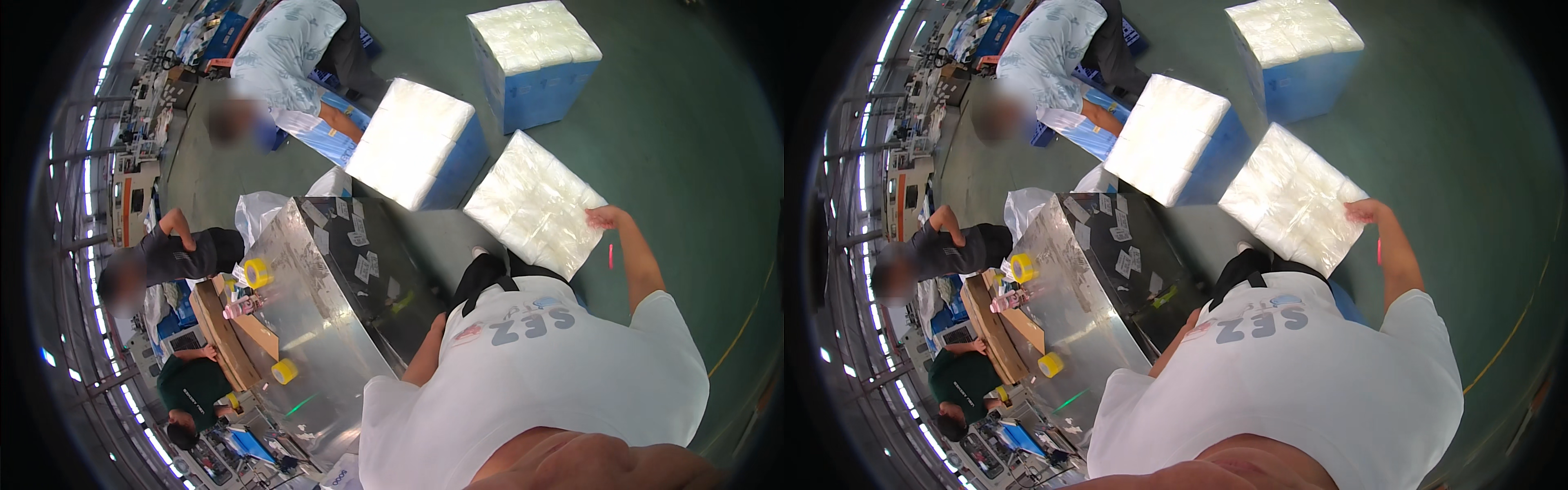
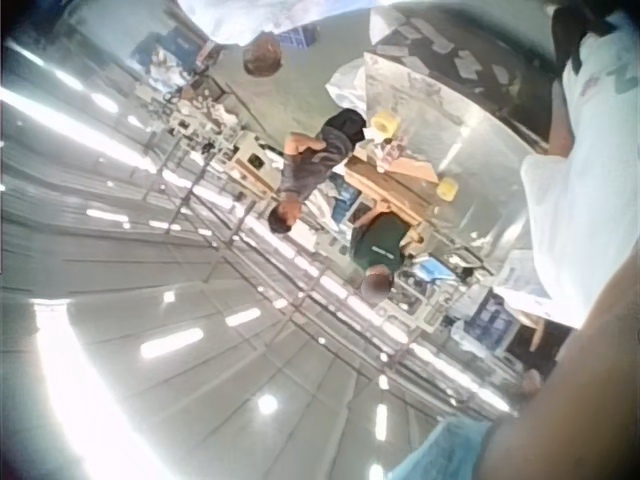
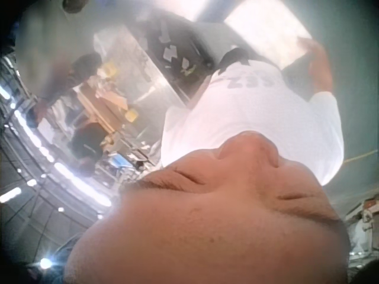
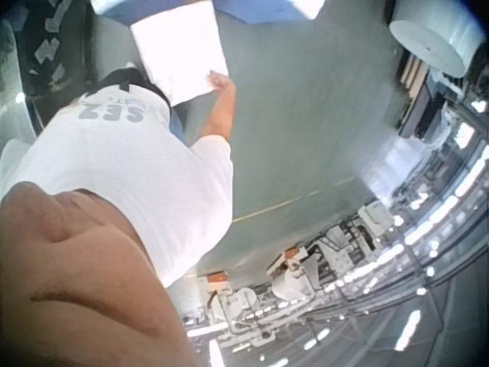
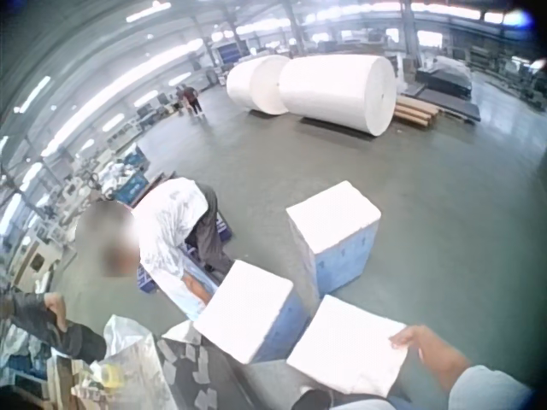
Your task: The person takes a plastic bag containing white paper blocks, places it into a larger plastic sleeve, and seals the opening using a hand-held tape dispenser.
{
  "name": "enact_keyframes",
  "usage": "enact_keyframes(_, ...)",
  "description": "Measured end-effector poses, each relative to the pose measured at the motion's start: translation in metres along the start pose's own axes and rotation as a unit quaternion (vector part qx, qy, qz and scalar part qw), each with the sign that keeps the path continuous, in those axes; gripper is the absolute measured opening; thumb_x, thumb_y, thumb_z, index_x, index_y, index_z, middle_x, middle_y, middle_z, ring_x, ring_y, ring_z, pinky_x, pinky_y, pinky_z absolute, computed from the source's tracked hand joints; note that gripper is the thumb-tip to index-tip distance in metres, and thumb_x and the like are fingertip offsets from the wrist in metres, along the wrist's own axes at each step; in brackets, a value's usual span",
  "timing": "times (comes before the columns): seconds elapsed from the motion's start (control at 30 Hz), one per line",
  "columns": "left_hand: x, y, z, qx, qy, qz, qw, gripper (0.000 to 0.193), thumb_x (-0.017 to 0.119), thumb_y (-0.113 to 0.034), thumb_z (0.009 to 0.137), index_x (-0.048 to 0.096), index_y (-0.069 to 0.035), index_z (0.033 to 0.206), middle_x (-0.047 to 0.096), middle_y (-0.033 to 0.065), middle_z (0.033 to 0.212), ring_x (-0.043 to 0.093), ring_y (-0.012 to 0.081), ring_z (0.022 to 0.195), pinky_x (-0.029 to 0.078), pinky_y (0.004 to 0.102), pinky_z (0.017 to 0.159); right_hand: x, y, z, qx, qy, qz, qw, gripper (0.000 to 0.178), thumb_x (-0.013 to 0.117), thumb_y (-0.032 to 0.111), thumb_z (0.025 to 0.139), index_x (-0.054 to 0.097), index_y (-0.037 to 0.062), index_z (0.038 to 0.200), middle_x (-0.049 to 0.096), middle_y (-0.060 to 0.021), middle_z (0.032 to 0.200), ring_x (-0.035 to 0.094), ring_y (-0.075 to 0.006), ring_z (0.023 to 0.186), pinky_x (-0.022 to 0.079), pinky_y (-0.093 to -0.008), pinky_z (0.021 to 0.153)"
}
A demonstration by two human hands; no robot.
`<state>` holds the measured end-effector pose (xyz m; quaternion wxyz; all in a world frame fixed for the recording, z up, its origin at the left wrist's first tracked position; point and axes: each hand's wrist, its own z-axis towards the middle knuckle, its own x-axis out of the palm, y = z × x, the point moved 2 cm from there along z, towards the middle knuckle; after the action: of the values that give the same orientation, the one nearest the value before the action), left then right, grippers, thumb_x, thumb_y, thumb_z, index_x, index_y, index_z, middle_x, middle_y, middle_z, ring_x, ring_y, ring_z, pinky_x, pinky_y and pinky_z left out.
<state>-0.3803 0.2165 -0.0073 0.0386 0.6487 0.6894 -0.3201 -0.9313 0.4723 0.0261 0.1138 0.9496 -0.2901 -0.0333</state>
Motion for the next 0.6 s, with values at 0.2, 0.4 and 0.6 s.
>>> enact_keyframes(0.2, 0.011, 0.010, 0.007, 0.019, -0.012, -0.031, 0.999, 0.027, 0.048, -0.023, 0.078, 0.058, 0.000, 0.088, 0.059, 0.0199, 0.083, 0.057, 0.0313, 0.079, 0.044, 0.0358, 0.066, -0.004, 0.012, 0.019, -0.032, -0.035, -0.049, 0.998, 0.028, 0.065, 0.034, 0.072, 0.059, 0.0080, 0.066, 0.059, -0.0012, 0.061, 0.047, -0.0044, 0.044, 0.026, -0.0180, 0.034)
enact_keyframes(0.4, 0.013, 0.016, 0.028, 0.078, -0.036, -0.085, 0.993, 0.027, 0.048, -0.023, 0.078, 0.058, 0.000, 0.088, 0.059, 0.0196, 0.082, 0.058, 0.0307, 0.078, 0.044, 0.0355, 0.065, -0.010, 0.037, 0.026, 0.018, -0.051, -0.102, 0.993, 0.028, 0.065, 0.033, 0.072, 0.059, 0.0079, 0.063, 0.058, -0.0009, 0.059, 0.044, -0.0053, 0.042, 0.023, -0.0193, 0.035)
enact_keyframes(0.6, 0.024, 0.018, 0.035, 0.010, -0.026, -0.236, 0.971, 0.022, 0.046, -0.021, 0.079, 0.058, -0.004, 0.085, 0.060, 0.0124, 0.077, 0.056, 0.0222, 0.067, 0.042, 0.0312, 0.056, 0.006, 0.107, -0.004, -0.015, -0.084, -0.140, 0.986, 0.025, 0.067, 0.034, 0.071, 0.060, 0.0109, 0.065, 0.058, 0.0013, 0.060, 0.044, -0.0041, 0.044, 0.024, -0.0186, 0.038)
